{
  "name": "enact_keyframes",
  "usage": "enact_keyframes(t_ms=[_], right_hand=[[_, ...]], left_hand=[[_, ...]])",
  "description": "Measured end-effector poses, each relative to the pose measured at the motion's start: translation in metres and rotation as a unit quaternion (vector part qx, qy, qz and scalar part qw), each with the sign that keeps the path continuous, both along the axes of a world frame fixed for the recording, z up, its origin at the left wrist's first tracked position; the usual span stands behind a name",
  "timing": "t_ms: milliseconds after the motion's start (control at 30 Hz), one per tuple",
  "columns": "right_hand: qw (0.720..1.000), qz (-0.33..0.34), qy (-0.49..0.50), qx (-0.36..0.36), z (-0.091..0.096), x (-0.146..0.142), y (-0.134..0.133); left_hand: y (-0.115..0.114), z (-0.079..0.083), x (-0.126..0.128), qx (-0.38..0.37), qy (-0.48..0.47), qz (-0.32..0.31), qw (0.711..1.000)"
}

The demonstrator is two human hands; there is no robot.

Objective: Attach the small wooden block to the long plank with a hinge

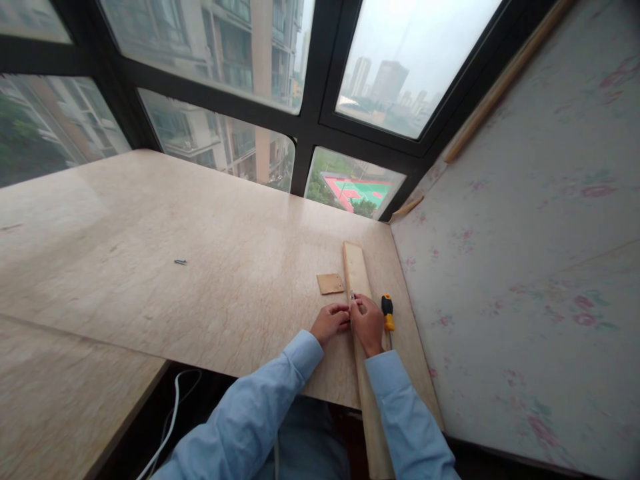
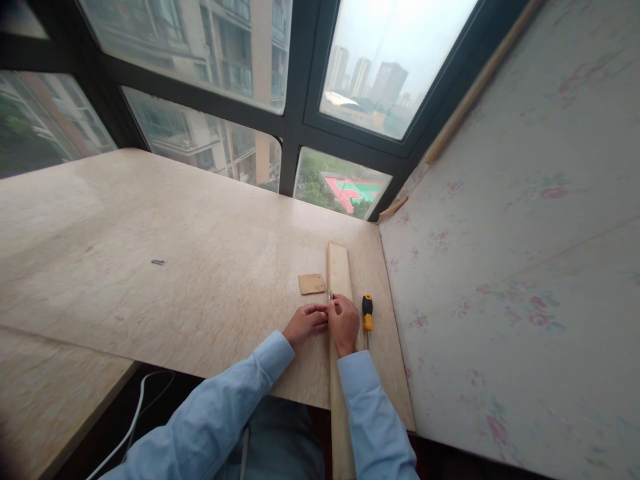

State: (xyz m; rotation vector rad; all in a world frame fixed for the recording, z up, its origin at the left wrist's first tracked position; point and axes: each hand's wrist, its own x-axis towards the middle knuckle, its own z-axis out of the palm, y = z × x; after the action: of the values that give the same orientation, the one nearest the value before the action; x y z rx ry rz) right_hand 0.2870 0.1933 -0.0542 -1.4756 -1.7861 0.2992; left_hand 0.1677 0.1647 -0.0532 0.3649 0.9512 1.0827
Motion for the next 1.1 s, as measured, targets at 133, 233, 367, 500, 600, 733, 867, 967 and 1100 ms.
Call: enact_keyframes(t_ms=[133,233,367,500,600,733,867,967,1100], right_hand=[[1.0,-0.001,0.015,-0.002,0.001,-0.001,0.0],[0.999,-0.007,0.031,-0.014,0.002,-0.001,0.0],[0.999,-0.017,0.041,-0.022,0.002,-0.002,0.0],[0.999,-0.016,0.043,-0.022,-0.001,-0.003,0.001],[0.999,-0.019,0.035,-0.019,-0.003,-0.003,0.001],[0.999,-0.025,0.03,-0.011,-0.004,-0.006,0.003],[0.999,-0.034,0.027,-0.006,-0.003,-0.008,0.005],[0.999,-0.035,0.027,-0.003,-0.004,-0.009,0.008],[0.999,-0.033,0.029,0.002,-0.004,-0.009,0.009]], left_hand=[[0.002,-0.001,-0.012,-0.011,0.04,0.016,0.999],[0.007,0.0,-0.026,0.02,0.111,0.051,0.992],[0.013,0.003,-0.054,0.089,0.264,0.098,0.955],[0.018,0.004,-0.079,0.163,0.398,0.113,0.896],[0.025,0.004,-0.087,0.231,0.449,0.074,0.86],[0.041,0.001,-0.082,0.289,0.452,-0.005,0.844],[0.056,-0.006,-0.073,0.293,0.414,-0.036,0.861],[0.063,-0.008,-0.073,0.29,0.37,-0.025,0.882],[0.064,-0.008,-0.081,0.29,0.34,-0.027,0.894]])
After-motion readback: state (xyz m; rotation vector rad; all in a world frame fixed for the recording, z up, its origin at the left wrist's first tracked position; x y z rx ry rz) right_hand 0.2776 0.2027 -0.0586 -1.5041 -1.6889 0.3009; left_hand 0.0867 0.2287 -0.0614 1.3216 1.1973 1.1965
